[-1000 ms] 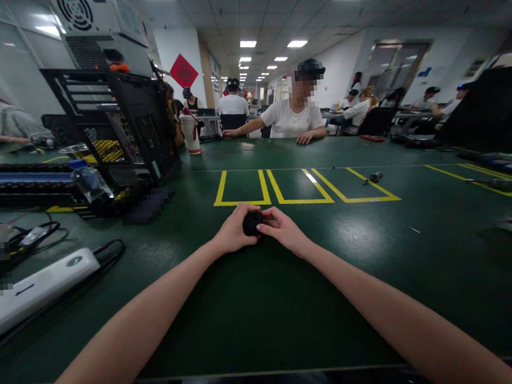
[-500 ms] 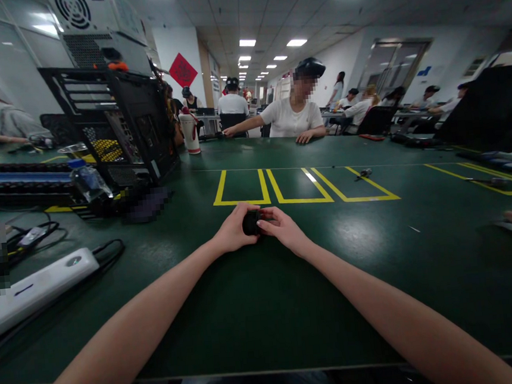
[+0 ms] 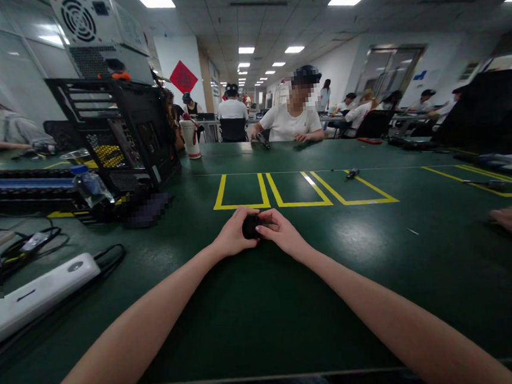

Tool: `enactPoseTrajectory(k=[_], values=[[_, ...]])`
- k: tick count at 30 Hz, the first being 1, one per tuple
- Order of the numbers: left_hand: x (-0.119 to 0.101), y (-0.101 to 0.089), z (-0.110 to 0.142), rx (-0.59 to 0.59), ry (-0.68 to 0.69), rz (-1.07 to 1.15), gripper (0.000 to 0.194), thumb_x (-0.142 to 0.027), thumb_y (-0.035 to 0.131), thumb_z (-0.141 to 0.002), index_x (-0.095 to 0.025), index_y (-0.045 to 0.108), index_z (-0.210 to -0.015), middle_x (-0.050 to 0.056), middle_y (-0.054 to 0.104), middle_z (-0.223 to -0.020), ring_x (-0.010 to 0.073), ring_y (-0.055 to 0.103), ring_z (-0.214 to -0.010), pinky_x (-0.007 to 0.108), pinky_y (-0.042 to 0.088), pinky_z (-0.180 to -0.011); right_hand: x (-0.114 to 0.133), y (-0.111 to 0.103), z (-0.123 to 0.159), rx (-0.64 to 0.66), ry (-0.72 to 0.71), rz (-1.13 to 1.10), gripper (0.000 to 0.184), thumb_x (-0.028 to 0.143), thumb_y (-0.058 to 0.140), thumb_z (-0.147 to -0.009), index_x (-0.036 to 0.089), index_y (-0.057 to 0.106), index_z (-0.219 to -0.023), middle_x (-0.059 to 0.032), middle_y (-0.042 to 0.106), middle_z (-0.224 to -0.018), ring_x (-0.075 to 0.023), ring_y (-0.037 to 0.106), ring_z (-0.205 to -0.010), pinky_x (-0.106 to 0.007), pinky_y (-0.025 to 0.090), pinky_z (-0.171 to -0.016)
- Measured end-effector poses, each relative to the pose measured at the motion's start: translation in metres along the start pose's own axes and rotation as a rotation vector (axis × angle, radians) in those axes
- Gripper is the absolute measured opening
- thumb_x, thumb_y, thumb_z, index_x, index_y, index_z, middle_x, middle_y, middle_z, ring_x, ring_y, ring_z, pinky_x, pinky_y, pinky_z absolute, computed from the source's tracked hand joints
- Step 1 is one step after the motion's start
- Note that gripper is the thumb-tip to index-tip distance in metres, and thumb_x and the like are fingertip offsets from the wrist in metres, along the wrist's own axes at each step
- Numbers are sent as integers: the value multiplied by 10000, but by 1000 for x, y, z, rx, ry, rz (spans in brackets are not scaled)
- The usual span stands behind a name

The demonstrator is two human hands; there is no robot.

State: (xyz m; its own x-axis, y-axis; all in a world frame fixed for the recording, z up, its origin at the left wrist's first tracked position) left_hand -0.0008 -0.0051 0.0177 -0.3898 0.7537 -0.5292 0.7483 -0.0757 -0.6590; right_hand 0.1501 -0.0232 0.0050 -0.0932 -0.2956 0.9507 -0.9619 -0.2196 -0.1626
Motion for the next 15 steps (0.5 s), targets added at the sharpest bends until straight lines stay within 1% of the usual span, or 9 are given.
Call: enactPoseTrajectory(k=[4, 8, 12, 15], values=[[3, 2, 0, -6, 2, -9, 587, -163, 646, -570, -204, 398, -1100, 47, 470, -1056, 202, 476, -989, 360, 399, -863, -1, -1, 0, 31, 37, -9, 290, 297, 574, -719, 204, 485, -978, -40, 528, -1029, -155, 565, -890, -371, 454, -819], [4, 2, 0, 0, -5, 4, 597, -149, 642, -568, -218, 391, -1105, 40, 462, -1068, 207, 471, -1003, 380, 389, -876, 4, -1, 4, 62, -8, -41, 278, 262, 610, -689, 213, 476, -928, -22, 520, -1021, -155, 548, -944, -355, 443, -850], [4, 3, 0, 3, -26, 4, 600, -160, 649, -569, -222, 392, -1108, 39, 460, -1069, 210, 474, -996, 388, 394, -865, 4, 0, 3, 33, -17, -53, 214, 293, 582, -712, 213, 473, -879, -15, 523, -963, -147, 568, -861, -354, 470, -791], [4, 3, 0, 0, -29, 3, 599, -155, 649, -567, -221, 393, -1104, 39, 460, -1067, 210, 476, -993, 390, 398, -862, 1, -1, 1, 9, -19, -17, 230, 284, 580, -712, 212, 478, -905, -22, 523, -970, -155, 551, -902, -360, 460, -810]])
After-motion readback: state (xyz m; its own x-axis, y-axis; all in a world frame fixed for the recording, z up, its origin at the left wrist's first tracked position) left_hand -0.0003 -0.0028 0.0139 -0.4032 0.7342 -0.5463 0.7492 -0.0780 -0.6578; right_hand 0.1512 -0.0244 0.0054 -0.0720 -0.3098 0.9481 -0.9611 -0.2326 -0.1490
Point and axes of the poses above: each hand's wrist, its own z-axis away from the middle knuckle, its own y-axis out of the palm, x = y × z, the point moved 2 cm from there along -z, towards the middle knuckle
